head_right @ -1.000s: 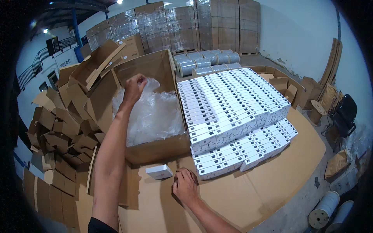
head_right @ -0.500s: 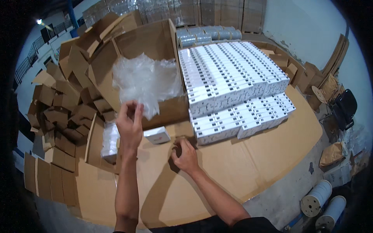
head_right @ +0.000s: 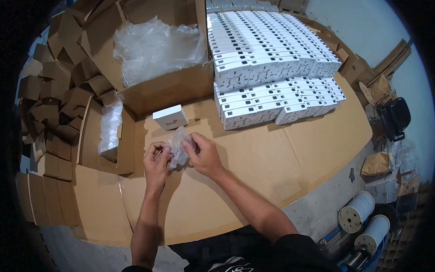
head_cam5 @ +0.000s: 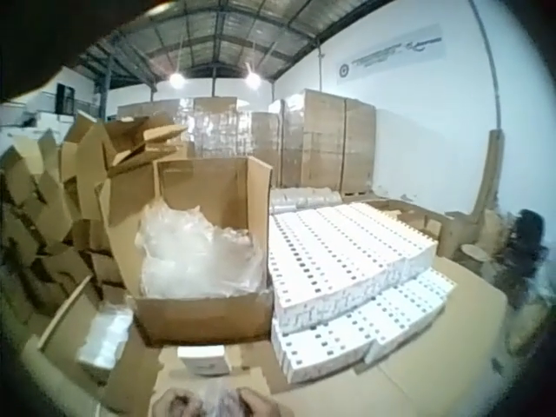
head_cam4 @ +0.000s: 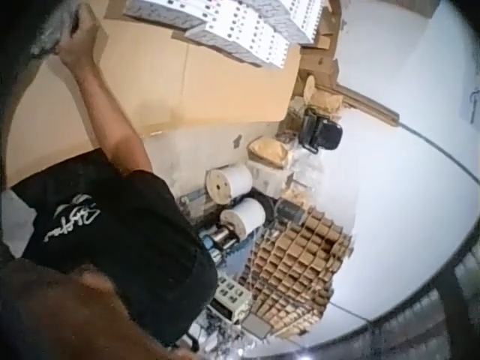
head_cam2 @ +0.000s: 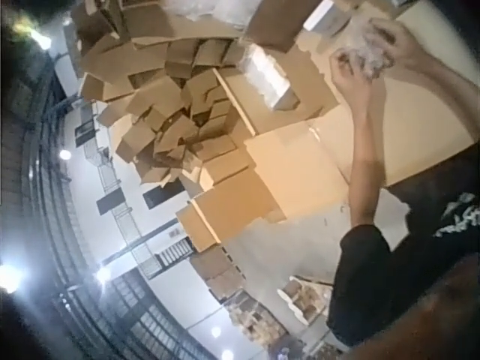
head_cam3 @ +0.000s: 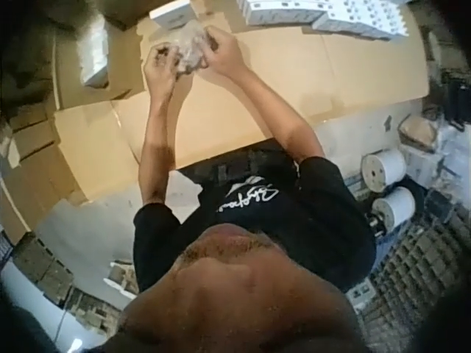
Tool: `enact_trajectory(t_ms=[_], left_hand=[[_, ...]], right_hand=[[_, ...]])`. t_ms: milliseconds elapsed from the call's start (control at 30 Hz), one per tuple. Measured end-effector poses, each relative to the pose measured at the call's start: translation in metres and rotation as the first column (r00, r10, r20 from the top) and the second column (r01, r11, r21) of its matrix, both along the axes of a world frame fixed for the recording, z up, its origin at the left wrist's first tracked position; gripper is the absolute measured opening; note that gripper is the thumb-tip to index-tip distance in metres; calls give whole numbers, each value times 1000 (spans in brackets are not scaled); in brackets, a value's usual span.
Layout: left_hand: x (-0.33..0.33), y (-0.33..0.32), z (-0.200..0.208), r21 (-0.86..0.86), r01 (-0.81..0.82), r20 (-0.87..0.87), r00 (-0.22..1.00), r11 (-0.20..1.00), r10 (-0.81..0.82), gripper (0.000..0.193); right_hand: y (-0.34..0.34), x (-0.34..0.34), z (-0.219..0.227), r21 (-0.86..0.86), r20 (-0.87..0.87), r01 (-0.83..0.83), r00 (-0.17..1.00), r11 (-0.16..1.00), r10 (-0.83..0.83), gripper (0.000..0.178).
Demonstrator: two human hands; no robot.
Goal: The recorder is packing small white product boxes into individual plastic bags and then organizing them within larger shipping boxes.
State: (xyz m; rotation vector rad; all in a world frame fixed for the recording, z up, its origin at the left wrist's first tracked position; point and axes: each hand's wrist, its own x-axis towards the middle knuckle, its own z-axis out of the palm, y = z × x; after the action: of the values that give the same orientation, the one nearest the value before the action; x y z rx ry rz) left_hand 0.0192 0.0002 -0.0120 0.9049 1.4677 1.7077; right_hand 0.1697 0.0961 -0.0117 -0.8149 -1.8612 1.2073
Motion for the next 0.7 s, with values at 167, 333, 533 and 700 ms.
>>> enact_trajectory(t_ms=[167,333,533,700], left_hand=[[-19,-2,-2,-44,-1,223,975,999,10,14],[-24,-1,-3,-22,15,330,944,1000,-7,20],[-20,-4,-1,98,-54,501,865,994,-3,24],[4,-3,7,1,-30,481,876,1000,26,27]], right_hand=[[8,-1,-3,-126,-117,101,986,987,-116,13],[14,-2,-4,-166,-142,99,982,981,-123,13],[15,-2,-4,-224,-156,55,983,973,-92,11],[9,-7,-8,-249,-262,20,961,968,-88,10]])
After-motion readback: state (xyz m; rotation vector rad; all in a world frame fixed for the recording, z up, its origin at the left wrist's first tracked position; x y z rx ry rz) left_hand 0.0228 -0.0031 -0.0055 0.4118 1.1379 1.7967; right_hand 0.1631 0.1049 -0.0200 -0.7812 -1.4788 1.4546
